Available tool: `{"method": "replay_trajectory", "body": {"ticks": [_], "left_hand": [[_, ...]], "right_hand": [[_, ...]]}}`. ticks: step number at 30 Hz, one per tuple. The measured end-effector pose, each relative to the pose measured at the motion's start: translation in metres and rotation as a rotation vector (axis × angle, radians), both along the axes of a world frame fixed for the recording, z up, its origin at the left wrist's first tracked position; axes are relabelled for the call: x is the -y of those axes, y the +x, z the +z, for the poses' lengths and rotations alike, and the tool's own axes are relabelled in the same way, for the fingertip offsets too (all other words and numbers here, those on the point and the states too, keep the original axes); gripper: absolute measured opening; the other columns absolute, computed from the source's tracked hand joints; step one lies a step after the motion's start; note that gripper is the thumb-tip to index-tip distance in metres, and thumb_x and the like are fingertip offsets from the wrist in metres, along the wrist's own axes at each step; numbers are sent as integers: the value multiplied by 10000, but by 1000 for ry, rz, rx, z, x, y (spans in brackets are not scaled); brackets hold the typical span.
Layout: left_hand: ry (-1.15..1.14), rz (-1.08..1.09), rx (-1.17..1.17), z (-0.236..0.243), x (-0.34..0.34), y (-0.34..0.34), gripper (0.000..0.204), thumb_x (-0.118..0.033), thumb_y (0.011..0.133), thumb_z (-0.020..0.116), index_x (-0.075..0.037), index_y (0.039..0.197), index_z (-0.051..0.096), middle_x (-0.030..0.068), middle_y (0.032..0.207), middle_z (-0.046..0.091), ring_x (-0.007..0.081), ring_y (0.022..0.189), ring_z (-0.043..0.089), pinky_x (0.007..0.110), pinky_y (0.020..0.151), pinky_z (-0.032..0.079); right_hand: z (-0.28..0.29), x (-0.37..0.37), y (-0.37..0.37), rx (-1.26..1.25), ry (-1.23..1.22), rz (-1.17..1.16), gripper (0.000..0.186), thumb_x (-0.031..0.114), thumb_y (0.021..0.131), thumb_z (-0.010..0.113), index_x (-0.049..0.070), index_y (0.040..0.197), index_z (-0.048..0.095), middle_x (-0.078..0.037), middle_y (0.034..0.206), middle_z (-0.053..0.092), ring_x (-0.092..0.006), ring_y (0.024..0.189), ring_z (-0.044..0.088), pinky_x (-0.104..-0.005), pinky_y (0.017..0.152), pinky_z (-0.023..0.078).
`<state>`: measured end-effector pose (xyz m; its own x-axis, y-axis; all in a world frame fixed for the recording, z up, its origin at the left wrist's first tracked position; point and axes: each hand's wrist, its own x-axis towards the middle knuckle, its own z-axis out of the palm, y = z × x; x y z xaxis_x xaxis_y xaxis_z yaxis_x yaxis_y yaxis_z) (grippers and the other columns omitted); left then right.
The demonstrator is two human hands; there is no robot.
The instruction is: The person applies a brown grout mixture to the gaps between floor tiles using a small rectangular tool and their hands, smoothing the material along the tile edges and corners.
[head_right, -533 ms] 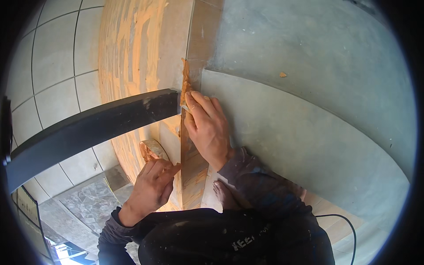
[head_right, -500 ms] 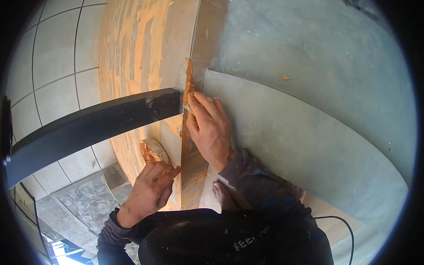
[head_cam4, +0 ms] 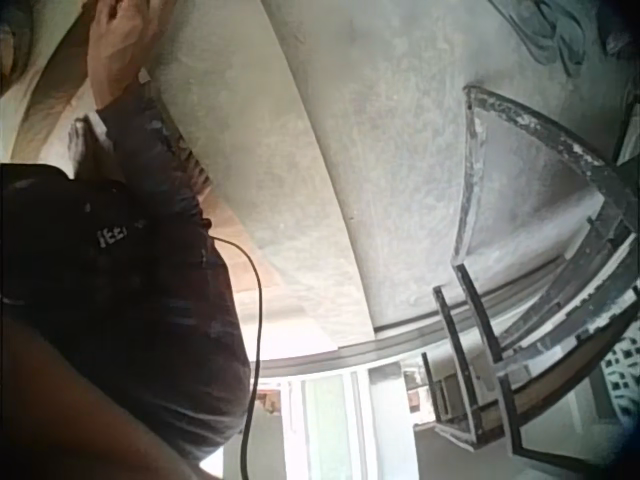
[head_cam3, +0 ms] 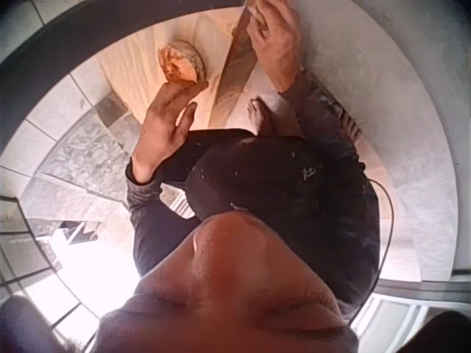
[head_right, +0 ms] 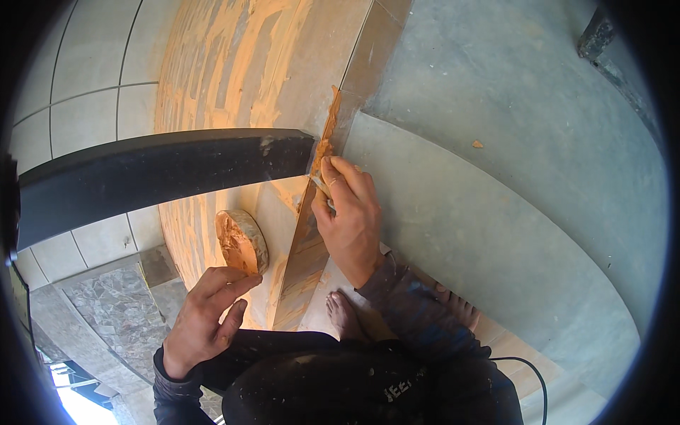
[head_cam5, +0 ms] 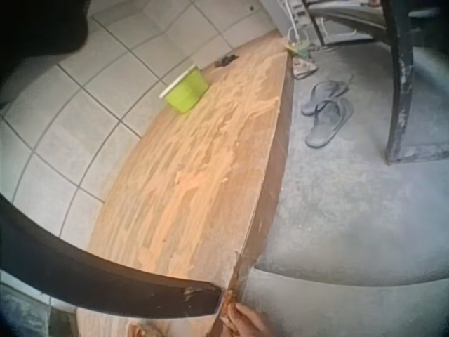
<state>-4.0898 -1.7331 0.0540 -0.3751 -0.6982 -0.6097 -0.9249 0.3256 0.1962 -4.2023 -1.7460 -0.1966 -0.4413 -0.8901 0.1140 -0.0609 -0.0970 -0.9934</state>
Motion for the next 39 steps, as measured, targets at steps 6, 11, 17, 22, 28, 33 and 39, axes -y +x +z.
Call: {"method": "replay_trajectory", "body": {"ticks": [6,11,17,22,28,33,39], "left_hand": [[5,17,-43,-7,-4,14,411,60,855,642,0,1261,669,187,1136,630,367,1054,612,420,916,505],[2,-36,-53,-11,-5,26,419,16,862,655,4,1281,643,174,1132,625,356,1019,607,440,902,510],[-23,-81,-69,-7,-3,34,421,16,871,647,4,1292,641,174,1125,619,359,1022,601,442,905,504],[-26,-104,-84,-8,-5,25,414,14,878,646,7,1292,639,169,1111,623,358,1022,601,440,910,503],[-10,-117,-92,-27,-11,1,402,11,886,647,13,1288,639,177,1118,633,364,1027,604,443,912,505],[-13,-56,-52,-50,-17,-19,418,42,882,636,17,1299,636,208,1133,639,404,1064,616,426,944,499],[-55,-184,14,-73,-13,-49,406,28,865,662,-4,1268,628,202,1268,602,409,1106,597,442,966,505]], "right_hand": [[1,-12,10,-47,10,50,469,-77,796,692,-57,1263,664,-168,1252,642,-324,1106,640,-374,892,562],[3,-27,23,-107,-29,93,450,-65,787,714,-67,1234,660,-140,1177,618,-330,997,609,-404,847,548],[11,-46,39,-111,-55,178,424,-44,793,729,-57,1213,671,-123,1098,606,-312,980,607,-388,828,546],[16,-68,23,-29,23,228,405,-36,799,730,-54,1201,677,-133,1115,641,-303,942,657,-353,794,569],[-1,-37,-42,502,207,56,406,-34,812,708,-46,1215,667,-147,1069,694,-216,849,711,-312,697,571],[-19,-24,-57,527,170,65,401,-28,817,693,-46,1216,660,-165,1045,695,-209,783,706,-317,674,566],[-29,-23,-66,374,94,-25,406,-23,829,675,-36,1234,654,-168,1057,691,-298,905,666,-368,740,568]]}}
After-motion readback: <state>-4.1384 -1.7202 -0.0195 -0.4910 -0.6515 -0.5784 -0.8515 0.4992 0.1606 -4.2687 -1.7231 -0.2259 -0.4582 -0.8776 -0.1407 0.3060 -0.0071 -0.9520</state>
